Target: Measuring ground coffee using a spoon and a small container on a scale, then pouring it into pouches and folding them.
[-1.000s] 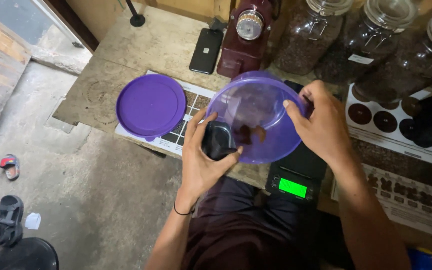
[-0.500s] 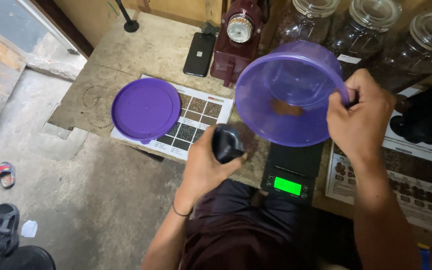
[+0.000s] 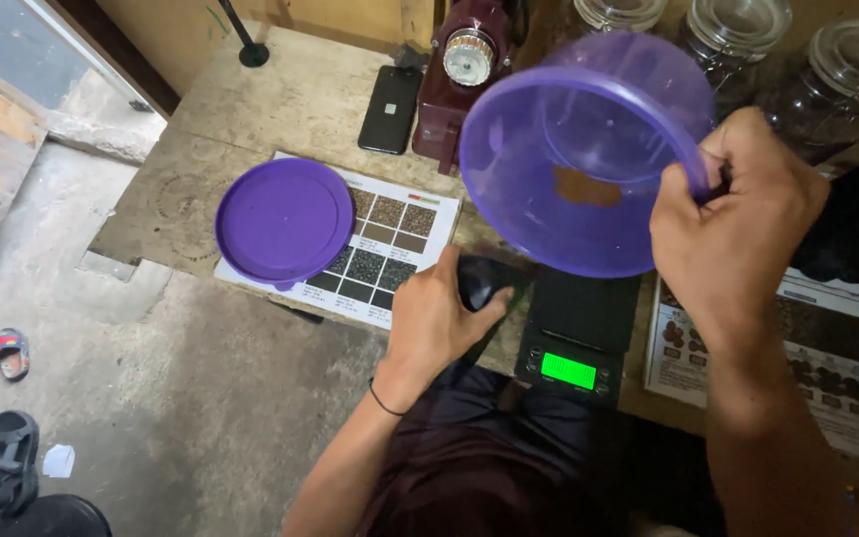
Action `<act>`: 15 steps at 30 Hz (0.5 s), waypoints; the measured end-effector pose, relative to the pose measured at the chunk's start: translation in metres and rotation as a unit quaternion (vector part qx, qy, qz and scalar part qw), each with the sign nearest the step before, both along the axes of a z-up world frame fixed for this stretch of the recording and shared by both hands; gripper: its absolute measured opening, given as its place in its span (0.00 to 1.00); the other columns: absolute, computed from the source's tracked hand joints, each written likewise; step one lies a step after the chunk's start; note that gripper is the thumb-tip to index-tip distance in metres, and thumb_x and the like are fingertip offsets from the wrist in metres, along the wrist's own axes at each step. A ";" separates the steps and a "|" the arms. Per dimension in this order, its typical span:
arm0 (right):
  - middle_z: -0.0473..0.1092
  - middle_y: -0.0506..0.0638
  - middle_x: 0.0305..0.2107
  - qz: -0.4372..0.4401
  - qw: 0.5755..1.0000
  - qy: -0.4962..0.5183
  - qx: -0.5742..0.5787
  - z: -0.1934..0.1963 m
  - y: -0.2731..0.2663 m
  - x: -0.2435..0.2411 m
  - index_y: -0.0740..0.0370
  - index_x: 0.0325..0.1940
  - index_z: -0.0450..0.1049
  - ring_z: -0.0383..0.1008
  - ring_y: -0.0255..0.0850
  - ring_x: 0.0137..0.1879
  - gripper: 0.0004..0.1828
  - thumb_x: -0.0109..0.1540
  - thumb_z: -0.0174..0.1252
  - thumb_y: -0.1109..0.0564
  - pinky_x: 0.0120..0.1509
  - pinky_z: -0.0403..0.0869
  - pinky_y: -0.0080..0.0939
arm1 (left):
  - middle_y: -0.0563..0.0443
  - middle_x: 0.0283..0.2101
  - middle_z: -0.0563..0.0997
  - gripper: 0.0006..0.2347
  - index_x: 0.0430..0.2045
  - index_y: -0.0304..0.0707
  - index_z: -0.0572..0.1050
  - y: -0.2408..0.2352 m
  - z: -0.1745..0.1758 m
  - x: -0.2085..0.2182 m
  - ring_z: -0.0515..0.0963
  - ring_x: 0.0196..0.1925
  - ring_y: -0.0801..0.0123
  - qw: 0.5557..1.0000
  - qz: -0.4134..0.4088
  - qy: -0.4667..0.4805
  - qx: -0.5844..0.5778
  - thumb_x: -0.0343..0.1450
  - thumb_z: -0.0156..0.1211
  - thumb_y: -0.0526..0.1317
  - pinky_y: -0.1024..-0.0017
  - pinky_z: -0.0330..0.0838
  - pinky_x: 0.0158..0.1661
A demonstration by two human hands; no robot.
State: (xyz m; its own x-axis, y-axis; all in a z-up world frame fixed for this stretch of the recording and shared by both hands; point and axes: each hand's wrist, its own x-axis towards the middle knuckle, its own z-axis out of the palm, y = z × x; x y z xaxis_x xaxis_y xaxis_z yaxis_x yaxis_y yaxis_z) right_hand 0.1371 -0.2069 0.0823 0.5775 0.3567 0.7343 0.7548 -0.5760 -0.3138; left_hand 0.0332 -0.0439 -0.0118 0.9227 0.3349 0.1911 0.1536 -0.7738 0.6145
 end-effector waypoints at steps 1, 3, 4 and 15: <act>0.53 0.50 0.16 -0.001 1.000 0.002 -0.001 0.001 0.001 0.000 0.67 0.21 0.53 0.50 0.39 0.22 0.13 0.51 0.49 0.76 0.29 0.52 0.39 | 0.46 0.13 0.69 0.19 0.24 0.36 0.61 0.000 -0.003 0.002 0.70 0.14 0.53 1.000 -0.001 0.002 -0.001 0.57 0.56 0.52 0.63 0.61 0.14; 0.49 0.48 0.14 -0.016 1.000 0.018 0.006 0.004 0.005 0.000 0.65 0.21 0.50 0.46 0.37 0.21 0.14 0.52 0.47 0.74 0.28 0.50 0.39 | 0.46 0.11 0.70 0.15 0.26 0.39 0.64 0.001 -0.011 0.006 0.71 0.16 0.51 0.998 -0.004 -0.050 -0.037 0.56 0.57 0.48 0.62 0.62 0.16; 0.49 0.48 0.14 -0.015 1.000 0.019 0.005 0.001 0.004 0.002 0.65 0.21 0.50 0.46 0.37 0.21 0.14 0.52 0.47 0.74 0.28 0.50 0.39 | 0.46 0.11 0.70 0.15 0.26 0.39 0.64 0.003 -0.009 0.006 0.71 0.16 0.51 0.998 -0.003 -0.049 -0.037 0.56 0.57 0.48 0.62 0.62 0.16; 0.49 0.49 0.17 -0.039 0.994 0.065 0.077 -0.011 0.000 0.016 0.66 0.21 0.49 0.46 0.35 0.25 0.17 0.57 0.45 0.77 0.29 0.47 0.38 | 0.56 0.23 0.71 0.09 0.22 0.40 0.68 0.030 0.006 0.002 0.69 0.26 0.76 0.937 -0.024 -0.153 -0.314 0.56 0.59 0.41 0.80 0.63 0.28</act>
